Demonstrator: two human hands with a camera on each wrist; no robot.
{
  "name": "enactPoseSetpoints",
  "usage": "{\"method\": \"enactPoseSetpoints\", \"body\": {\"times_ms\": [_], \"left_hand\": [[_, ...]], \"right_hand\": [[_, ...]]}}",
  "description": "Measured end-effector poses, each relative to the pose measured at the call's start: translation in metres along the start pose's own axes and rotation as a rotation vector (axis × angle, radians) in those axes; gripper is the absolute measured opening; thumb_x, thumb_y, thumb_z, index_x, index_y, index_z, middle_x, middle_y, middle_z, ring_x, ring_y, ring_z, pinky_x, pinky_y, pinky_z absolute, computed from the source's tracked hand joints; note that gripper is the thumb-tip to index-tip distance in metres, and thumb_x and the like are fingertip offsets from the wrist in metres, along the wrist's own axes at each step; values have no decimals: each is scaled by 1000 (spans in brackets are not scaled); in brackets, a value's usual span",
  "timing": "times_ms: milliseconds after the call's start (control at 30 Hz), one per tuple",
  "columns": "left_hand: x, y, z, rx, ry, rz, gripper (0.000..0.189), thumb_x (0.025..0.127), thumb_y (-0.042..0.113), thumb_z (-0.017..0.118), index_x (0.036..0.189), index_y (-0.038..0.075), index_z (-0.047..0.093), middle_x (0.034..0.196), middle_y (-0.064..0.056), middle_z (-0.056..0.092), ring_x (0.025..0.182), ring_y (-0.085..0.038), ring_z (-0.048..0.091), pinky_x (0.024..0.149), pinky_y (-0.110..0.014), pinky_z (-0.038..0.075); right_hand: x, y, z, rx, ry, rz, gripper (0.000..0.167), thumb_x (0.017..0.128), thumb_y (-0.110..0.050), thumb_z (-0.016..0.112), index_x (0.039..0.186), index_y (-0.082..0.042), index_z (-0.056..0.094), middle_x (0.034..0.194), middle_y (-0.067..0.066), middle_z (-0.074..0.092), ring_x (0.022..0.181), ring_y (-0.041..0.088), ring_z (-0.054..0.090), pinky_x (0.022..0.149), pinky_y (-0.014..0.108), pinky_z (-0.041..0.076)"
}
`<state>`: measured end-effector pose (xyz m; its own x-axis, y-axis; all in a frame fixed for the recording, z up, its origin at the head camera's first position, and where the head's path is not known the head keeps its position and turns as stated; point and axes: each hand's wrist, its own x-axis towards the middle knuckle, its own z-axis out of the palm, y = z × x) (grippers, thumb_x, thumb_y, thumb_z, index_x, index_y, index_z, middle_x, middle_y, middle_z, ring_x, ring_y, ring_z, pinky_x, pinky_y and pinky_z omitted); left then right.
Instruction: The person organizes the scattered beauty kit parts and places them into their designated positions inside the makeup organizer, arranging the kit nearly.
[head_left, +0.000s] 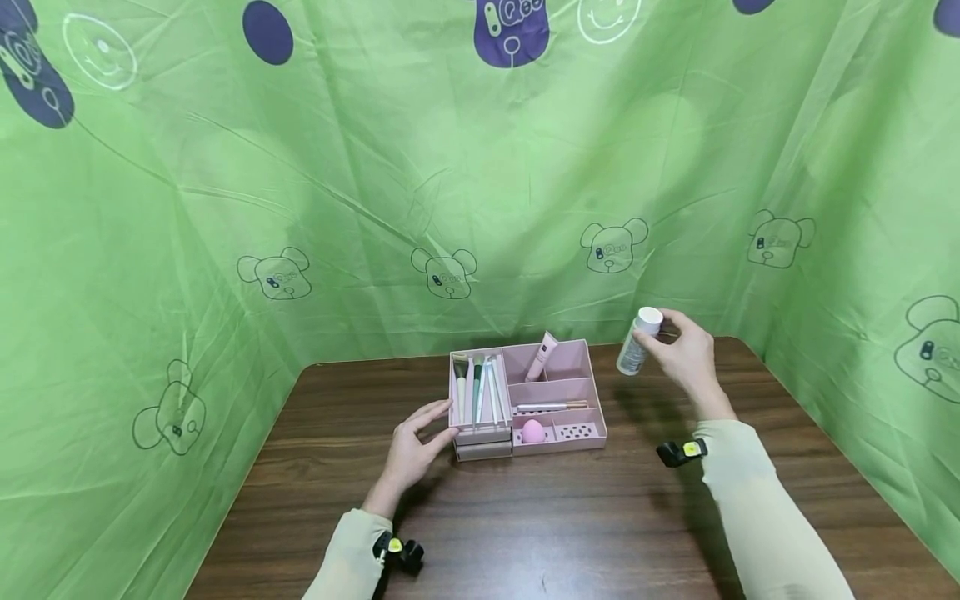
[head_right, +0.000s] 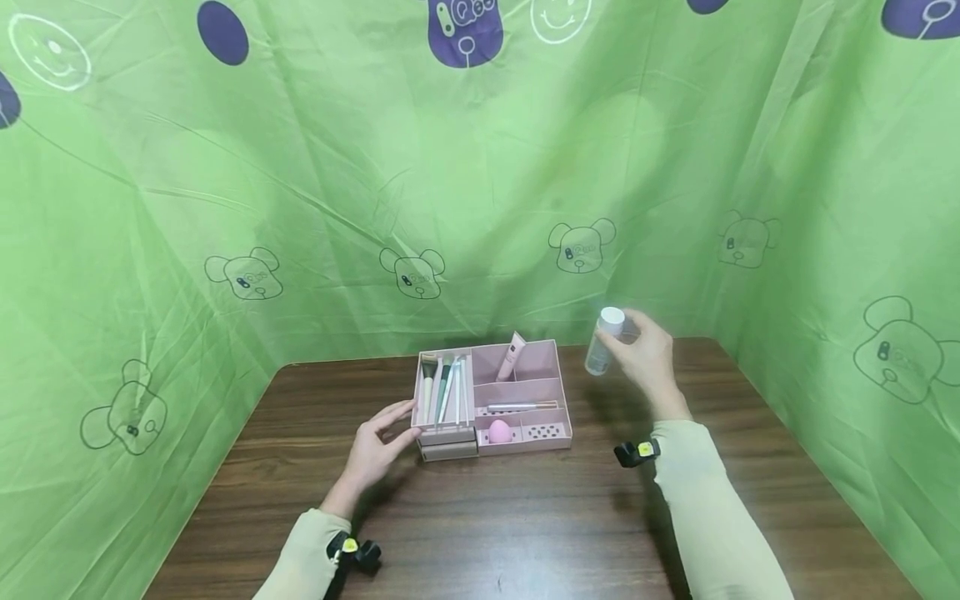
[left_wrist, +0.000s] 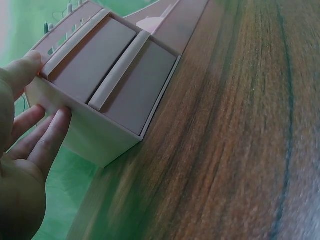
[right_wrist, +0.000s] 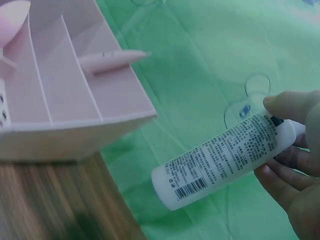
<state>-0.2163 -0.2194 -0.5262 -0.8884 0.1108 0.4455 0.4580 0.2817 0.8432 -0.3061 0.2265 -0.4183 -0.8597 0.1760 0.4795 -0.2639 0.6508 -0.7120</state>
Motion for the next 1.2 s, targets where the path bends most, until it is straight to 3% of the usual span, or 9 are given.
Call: {"method": "enactPoseSetpoints", "body": {"times_ms": [333, 467, 567, 767, 900, 1100, 1200], "left_hand": [[0, 3, 2, 2, 12, -39, 47, 84, 15, 77, 129, 11, 64, 134, -10, 59, 117, -27, 61, 94, -50, 53], [0, 15, 2, 14, 11, -28, 46, 85, 8, 75, 128, 2, 62, 133, -18, 59, 117, -36, 60, 94, -42, 55], [0, 28, 0, 10, -1, -26, 45, 85, 6, 75, 128, -2, 61, 133, -20, 58, 116, -36, 61, 93, -34, 56], [-1, 37, -2, 23, -15, -31, 45, 85, 6, 75, 127, -4, 61, 131, -21, 59, 114, -28, 62, 92, -34, 57], [-1, 35, 0, 7, -10, -29, 46, 85, 6, 75, 127, -3, 61, 131, -21, 59, 115, -31, 62, 92, -39, 57], [0, 37, -1, -4, -20, -44, 46, 85, 7, 74, 128, -1, 61, 133, -19, 58, 116, -34, 61, 93, -31, 56], [0, 38, -2, -10, -22, -47, 45, 86, 7, 74, 128, -1, 61, 133, -19, 58, 116, -34, 61, 94, -33, 56]], "right_hand": [[7, -33, 27, 94, -40, -48, 52, 79, -29, 82, 122, -6, 63, 111, 19, 70, 99, 36, 67, 90, 48, 56], [7, -44, 37, 146, -69, -74, 51, 79, -25, 82, 122, -4, 63, 110, 19, 70, 98, 32, 68, 86, 44, 60], [6, -49, 42, 167, -73, -90, 50, 79, -23, 83, 121, -4, 63, 109, 19, 70, 97, 31, 68, 85, 44, 60], [4, -52, 57, 167, -106, -98, 52, 79, -23, 83, 122, -3, 62, 109, 19, 69, 98, 34, 68, 86, 47, 60], [2, -51, 69, 139, -139, -104, 54, 79, -24, 82, 124, -3, 61, 109, 20, 69, 98, 36, 68, 86, 48, 60], [-1, -43, 85, 98, -168, -98, 54, 79, -27, 82, 122, -5, 62, 108, 17, 70, 96, 33, 68, 86, 46, 60], [-4, -39, 92, 62, -172, -97, 53, 78, -29, 82, 121, -5, 62, 108, 17, 70, 97, 33, 67, 89, 48, 57]]}}
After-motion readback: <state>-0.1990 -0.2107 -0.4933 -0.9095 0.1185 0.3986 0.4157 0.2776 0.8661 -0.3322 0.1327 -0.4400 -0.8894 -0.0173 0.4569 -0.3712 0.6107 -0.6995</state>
